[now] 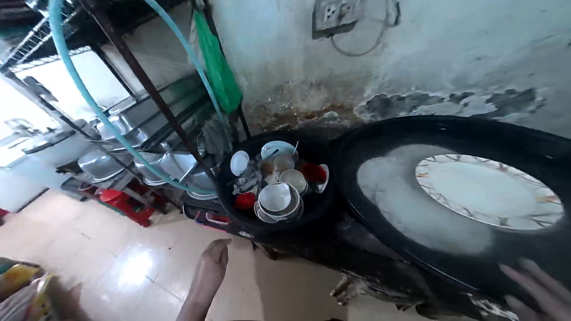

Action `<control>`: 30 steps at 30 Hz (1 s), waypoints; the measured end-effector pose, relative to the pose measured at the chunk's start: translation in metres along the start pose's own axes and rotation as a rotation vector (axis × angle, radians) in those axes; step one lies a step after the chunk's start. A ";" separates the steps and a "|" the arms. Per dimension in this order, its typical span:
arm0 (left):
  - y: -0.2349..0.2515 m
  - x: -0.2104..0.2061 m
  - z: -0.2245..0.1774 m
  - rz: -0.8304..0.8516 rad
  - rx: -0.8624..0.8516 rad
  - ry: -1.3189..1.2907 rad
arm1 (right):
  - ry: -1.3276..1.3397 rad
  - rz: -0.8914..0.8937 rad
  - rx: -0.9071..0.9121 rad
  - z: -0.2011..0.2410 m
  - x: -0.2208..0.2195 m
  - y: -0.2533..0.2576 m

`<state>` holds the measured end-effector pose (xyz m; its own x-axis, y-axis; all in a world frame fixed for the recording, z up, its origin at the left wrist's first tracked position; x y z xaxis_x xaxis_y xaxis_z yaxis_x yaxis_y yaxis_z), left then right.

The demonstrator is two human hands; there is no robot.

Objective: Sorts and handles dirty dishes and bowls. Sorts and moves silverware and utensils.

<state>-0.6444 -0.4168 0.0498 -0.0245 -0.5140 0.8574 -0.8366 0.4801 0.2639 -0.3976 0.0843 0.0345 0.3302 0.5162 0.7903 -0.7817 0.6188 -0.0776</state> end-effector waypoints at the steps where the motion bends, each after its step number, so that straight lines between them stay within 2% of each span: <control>1: 0.017 0.001 0.001 -0.008 -0.041 0.043 | 0.002 0.009 0.045 0.014 -0.004 0.017; 4: 0.071 -0.004 0.005 0.162 -0.112 0.165 | -0.025 0.046 0.233 0.037 -0.031 0.058; 6: 0.111 -0.018 0.010 0.413 -0.095 0.227 | -0.042 0.091 0.247 0.055 -0.054 0.070; 8: 0.146 -0.040 0.024 0.693 -0.033 0.288 | -0.067 0.060 0.247 0.064 -0.079 0.076; 10: 0.167 -0.061 0.044 0.891 0.006 0.330 | -0.129 0.024 0.182 0.069 -0.094 0.076; 12: 0.185 -0.075 0.060 1.003 -0.006 0.334 | -0.130 -0.044 0.112 0.066 -0.098 0.078; 15: 0.208 -0.091 0.070 1.115 -0.120 0.308 | -0.009 -0.171 -0.091 0.065 -0.092 0.083; 18: 0.219 -0.099 0.080 1.193 -0.210 0.319 | -0.036 -0.285 -0.257 0.060 -0.095 0.087; 21: 0.229 -0.095 0.088 1.185 -0.182 0.262 | -0.082 -0.292 -0.315 0.057 -0.098 0.091; 23: 0.240 -0.085 0.100 1.082 -0.035 0.069 | -0.012 -0.280 -0.406 0.060 -0.094 0.093; 25: 0.248 -0.066 0.111 0.855 0.172 -0.237 | 0.138 -0.294 -0.524 0.064 -0.088 0.096; 27: 0.247 -0.051 0.120 0.545 0.400 -0.552 | 0.307 -0.355 -0.600 0.078 -0.085 0.100; 28: 0.245 -0.045 0.119 0.437 0.436 -0.643 | 0.338 -0.380 -0.570 0.092 -0.087 0.103; 30: 0.239 -0.033 0.100 0.402 0.347 -0.659 | 0.263 -0.351 -0.364 0.134 -0.103 0.116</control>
<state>-0.8982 -0.3565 0.0404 -0.5803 -0.7119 0.3956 -0.8138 0.5252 -0.2487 -0.5928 0.0238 0.0257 0.6944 0.3444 0.6318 -0.3844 0.9198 -0.0790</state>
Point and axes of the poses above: each hand's wrist, its own y-axis towards the middle knuckle, its own x-axis out of the back of the hand, z = x × y, the point moved 3 cm from there along y, towards the middle knuckle, and after that the axes turned 15 degrees about -x, right-handed, at the moved point
